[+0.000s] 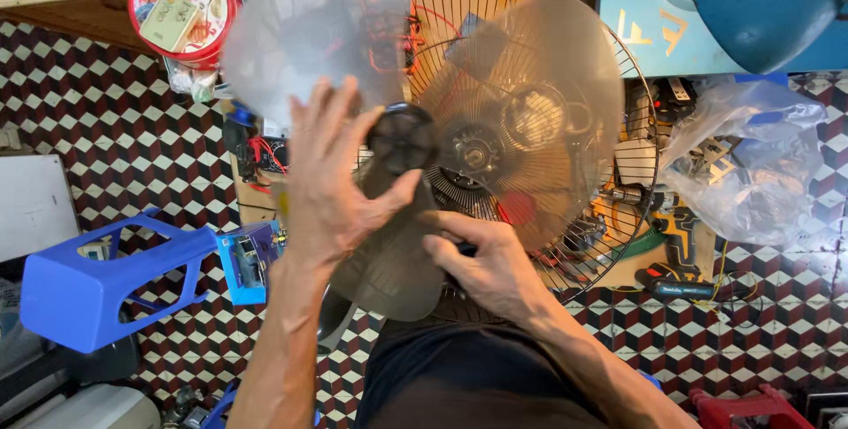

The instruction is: The person attaches a fan blade to a pedestal fan and secures it with a nut. They then plug in a power cord and use a clamp multimeter to measure current at a power strip.

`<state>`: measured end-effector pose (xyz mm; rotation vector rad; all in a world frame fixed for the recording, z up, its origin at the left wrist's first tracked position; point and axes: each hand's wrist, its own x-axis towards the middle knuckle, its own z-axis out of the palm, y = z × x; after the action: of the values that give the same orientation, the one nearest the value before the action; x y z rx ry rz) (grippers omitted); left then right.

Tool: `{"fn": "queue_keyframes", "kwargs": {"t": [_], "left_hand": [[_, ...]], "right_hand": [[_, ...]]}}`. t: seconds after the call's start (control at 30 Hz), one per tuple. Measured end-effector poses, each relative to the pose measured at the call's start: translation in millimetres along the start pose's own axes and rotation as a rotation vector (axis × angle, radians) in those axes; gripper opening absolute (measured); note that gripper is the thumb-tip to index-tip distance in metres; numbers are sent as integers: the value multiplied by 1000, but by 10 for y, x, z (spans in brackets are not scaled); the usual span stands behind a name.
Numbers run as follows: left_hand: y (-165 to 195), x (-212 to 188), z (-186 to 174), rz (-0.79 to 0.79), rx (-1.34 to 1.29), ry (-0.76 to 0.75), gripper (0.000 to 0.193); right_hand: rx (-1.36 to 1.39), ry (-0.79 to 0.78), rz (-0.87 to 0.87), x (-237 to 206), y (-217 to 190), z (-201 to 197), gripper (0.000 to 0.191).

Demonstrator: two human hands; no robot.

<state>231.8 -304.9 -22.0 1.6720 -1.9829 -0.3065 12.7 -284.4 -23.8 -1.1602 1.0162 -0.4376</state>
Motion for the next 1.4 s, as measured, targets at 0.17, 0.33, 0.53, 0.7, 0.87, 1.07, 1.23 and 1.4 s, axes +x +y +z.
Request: {"fn": "queue_keyframes", "kwargs": {"t": [0.17, 0.33, 0.53, 0.7, 0.87, 1.07, 1.23, 1.4], "left_hand": [[178, 145, 500, 131, -149, -83, 71], [268, 138, 669, 147, -193, -139, 72], [212, 111, 705, 146, -167, -149, 71], [214, 103, 730, 137, -175, -179, 72], [220, 106, 718, 143, -162, -181, 71], [208, 119, 729, 142, -168, -190, 70], [194, 136, 738, 159, -168, -195, 68], [178, 141, 719, 162, -151, -213, 68]], "right_hand": [[107, 201, 71, -244, 461, -165, 34], [174, 206, 153, -329, 653, -250, 35], [175, 208, 194, -296, 673, -223, 37], [145, 210, 233, -287, 656, -214, 38], [209, 193, 217, -283, 672, -223, 38], [181, 205, 226, -274, 715, -207, 37], [244, 164, 238, -246, 711, -193, 37], [174, 162, 203, -235, 707, -182, 36]]}}
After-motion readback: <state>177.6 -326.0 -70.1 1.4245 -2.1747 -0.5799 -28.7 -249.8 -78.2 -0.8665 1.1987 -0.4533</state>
